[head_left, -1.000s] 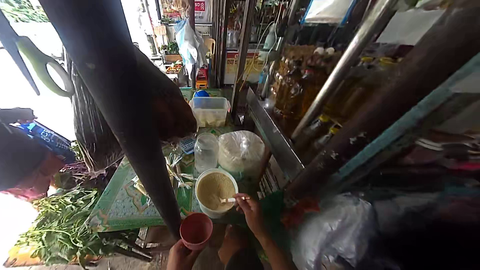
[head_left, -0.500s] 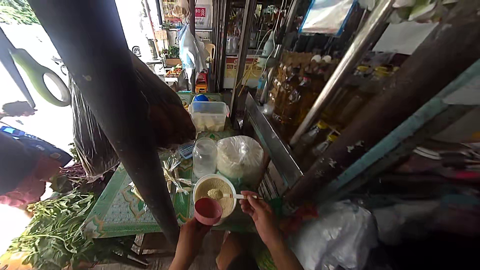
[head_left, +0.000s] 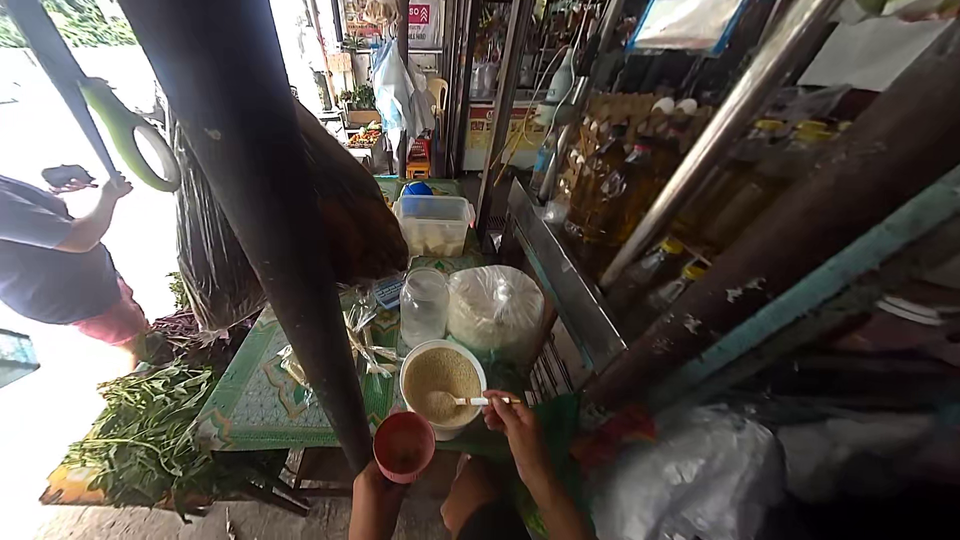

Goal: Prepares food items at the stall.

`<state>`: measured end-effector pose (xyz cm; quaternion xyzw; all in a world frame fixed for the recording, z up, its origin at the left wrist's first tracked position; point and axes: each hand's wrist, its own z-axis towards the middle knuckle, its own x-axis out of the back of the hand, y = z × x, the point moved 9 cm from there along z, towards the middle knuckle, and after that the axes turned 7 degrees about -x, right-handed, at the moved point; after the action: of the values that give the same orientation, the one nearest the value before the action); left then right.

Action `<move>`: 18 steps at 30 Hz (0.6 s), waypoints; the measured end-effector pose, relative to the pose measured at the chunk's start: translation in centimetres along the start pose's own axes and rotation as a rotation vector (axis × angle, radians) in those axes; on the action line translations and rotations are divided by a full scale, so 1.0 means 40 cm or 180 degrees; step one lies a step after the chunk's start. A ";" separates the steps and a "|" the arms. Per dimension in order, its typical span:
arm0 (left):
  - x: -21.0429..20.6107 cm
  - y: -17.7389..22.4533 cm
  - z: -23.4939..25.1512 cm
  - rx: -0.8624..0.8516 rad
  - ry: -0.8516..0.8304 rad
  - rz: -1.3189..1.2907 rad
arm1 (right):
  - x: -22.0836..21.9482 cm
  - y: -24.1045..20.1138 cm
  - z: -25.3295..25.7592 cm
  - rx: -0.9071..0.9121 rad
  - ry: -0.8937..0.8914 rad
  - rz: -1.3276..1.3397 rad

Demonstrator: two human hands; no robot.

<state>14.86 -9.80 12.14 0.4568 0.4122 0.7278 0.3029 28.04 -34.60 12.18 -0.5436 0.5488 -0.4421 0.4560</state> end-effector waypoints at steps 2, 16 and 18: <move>0.003 0.007 -0.003 -0.0032 -0.0025 0.0008 | 0.018 0.007 0.007 -0.0112 0.0063 0.0313; -0.026 0.009 -0.005 -0.0126 -0.0173 -0.0080 | 0.051 0.016 -0.008 0.0191 0.0162 0.0609; -0.033 0.005 -0.002 -0.0139 -0.0183 -0.0105 | 0.053 0.020 -0.007 0.0082 0.0194 0.0752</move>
<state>15.29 -11.00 11.76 0.4640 0.3949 0.7180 0.3365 27.62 -36.73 11.40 -0.4556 0.6168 -0.4087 0.4949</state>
